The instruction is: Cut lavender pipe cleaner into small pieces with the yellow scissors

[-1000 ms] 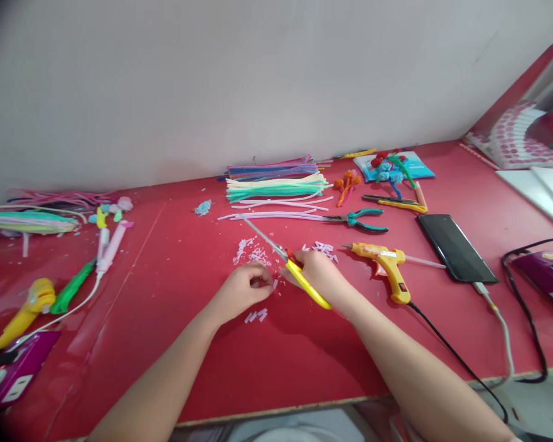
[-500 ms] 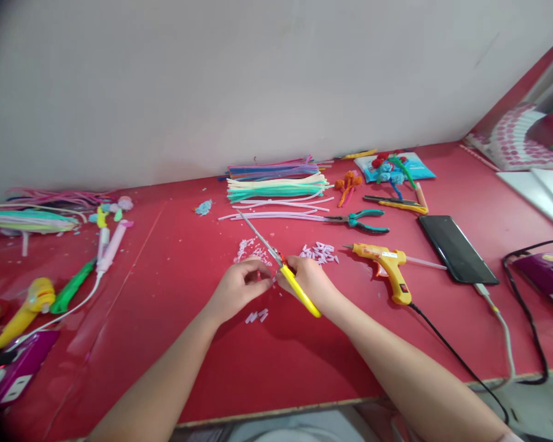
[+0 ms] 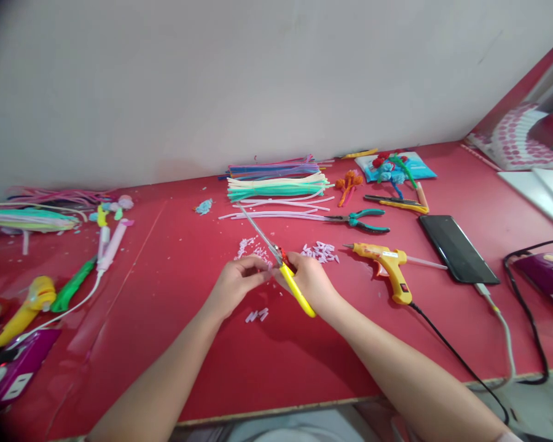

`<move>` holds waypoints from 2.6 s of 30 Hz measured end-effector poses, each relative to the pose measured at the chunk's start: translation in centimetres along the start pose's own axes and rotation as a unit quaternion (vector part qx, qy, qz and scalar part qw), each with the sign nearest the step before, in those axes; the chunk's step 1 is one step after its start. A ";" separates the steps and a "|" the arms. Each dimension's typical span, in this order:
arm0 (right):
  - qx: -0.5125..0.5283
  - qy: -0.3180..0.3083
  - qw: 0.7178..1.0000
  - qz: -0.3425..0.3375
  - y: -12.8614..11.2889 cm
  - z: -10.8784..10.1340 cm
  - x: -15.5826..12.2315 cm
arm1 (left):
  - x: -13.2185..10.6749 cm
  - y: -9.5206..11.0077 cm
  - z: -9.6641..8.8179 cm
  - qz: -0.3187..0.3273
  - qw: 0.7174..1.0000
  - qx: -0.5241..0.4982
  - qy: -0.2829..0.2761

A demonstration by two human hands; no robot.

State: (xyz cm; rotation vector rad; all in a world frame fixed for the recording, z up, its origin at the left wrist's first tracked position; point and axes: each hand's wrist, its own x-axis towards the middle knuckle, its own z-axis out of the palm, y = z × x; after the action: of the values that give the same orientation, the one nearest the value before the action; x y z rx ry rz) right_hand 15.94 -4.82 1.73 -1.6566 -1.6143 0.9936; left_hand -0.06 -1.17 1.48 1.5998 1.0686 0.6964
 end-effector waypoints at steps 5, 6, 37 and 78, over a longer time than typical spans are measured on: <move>0.002 0.009 1.000 -0.001 -0.1 -0.1 -0.2 | -0.5 0.7 0.5 0.030 0.997 0.069 -0.023; -0.001 0.011 1.000 -0.002 -0.1 0.0 -0.2 | -0.5 0.7 0.6 0.033 0.996 0.078 -0.018; -0.387 0.025 0.922 -0.003 0.9 0.0 -0.3 | 0.5 -0.6 -0.5 -0.002 0.928 -0.330 0.171; -0.381 0.051 0.923 0.024 1.2 -0.4 -0.1 | 0.5 0.0 -0.7 -0.002 0.937 -0.302 0.177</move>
State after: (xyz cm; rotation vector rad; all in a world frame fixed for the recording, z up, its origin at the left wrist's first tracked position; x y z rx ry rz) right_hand 16.95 -4.97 0.98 -2.1965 -2.0377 0.2701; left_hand -0.41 -0.38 1.66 0.9594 0.9776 1.2097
